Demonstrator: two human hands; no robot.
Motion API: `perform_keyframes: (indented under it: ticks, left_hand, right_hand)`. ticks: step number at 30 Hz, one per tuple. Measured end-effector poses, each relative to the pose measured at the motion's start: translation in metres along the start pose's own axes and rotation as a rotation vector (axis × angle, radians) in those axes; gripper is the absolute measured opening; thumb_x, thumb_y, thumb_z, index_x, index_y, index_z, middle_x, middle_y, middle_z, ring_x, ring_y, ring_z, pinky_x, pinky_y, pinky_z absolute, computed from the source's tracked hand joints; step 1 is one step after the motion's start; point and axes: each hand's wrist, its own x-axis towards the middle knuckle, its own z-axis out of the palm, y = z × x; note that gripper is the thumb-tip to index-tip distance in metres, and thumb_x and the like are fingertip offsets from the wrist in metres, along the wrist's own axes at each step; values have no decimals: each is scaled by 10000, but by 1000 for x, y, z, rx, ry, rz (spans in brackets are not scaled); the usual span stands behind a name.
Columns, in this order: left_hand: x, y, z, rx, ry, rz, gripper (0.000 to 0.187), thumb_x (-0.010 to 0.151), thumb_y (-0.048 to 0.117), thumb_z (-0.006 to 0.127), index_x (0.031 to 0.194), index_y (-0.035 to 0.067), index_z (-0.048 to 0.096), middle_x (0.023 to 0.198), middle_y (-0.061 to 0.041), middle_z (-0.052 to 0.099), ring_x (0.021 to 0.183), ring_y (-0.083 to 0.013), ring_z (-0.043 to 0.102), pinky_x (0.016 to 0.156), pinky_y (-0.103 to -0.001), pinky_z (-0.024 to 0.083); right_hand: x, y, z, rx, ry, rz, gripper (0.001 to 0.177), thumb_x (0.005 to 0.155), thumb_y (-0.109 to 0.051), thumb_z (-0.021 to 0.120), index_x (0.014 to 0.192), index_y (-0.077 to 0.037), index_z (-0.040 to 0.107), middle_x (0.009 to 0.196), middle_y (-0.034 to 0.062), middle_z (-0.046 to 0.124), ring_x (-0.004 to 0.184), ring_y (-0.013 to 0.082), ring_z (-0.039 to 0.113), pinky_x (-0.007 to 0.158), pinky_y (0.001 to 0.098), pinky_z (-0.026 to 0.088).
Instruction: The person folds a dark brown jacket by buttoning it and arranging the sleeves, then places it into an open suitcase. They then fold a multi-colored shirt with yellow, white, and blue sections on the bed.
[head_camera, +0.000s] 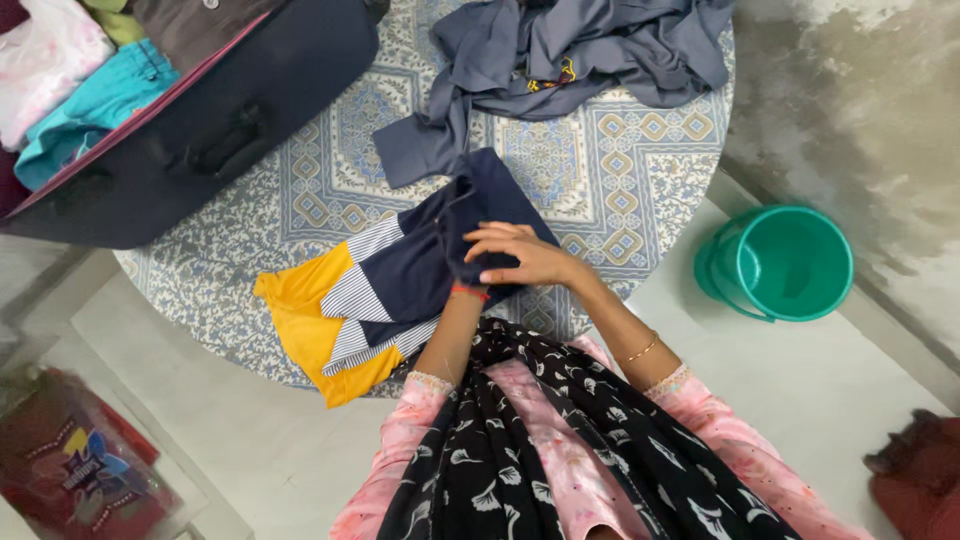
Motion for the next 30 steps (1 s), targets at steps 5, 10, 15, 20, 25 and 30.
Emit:
perform_keyframes:
  ticks: [5,10,15,20,25,30]
  left_hand:
    - [-35,10,-16,-124,391,-67,664,1095,588,414,1442,31,512,1416,-155,571,1324,-324,545,1176,-468,412]
    - [-43,47,6,-189,717,78,647,1057,547,454,1437,30,539,1407,-151,600,1295,-320,571,1148,-453,437]
    - [-67,66,7,-82,852,96,612,1033,494,471,1427,33,556,1415,-145,611,1292,-320,583,1138,-459,453]
    - [-75,99,21,105,937,111,564,976,403,420,1448,126,558,1499,-125,557,1284,-307,584,1100,-446,434]
    - [-64,124,78,1125,1116,52,423,1011,164,529,1432,132,499,1461,-75,526,1274,-318,578,1074,-414,452]
    - [-24,116,113,1942,589,149,527,855,-81,549,1316,155,642,1373,-62,637,1238,-310,613,1074,-411,482]
  right_hand:
    - [4,-24,16,-95,191,135,409,1012,-418,579,1334,-182,665,1531,2,574,1506,223,445,1247,442,259]
    - [-9,-10,27,-353,249,89,473,1029,-407,552,1424,-153,606,1613,81,446,1531,277,297,1220,505,138]
    - [-12,-1,43,-322,213,100,458,1024,-385,575,1422,-161,604,1611,53,454,1542,274,319,1234,513,142]
    - [-10,28,49,-297,630,317,415,998,-289,657,1374,-117,627,1510,86,565,1440,306,469,1195,449,343]
    - [-9,88,43,-232,765,550,504,908,-303,790,1288,-14,627,1248,211,673,1129,342,646,946,408,512]
    - [-13,103,32,165,556,673,486,865,-332,797,1219,-28,658,1020,117,762,908,218,730,810,333,551]
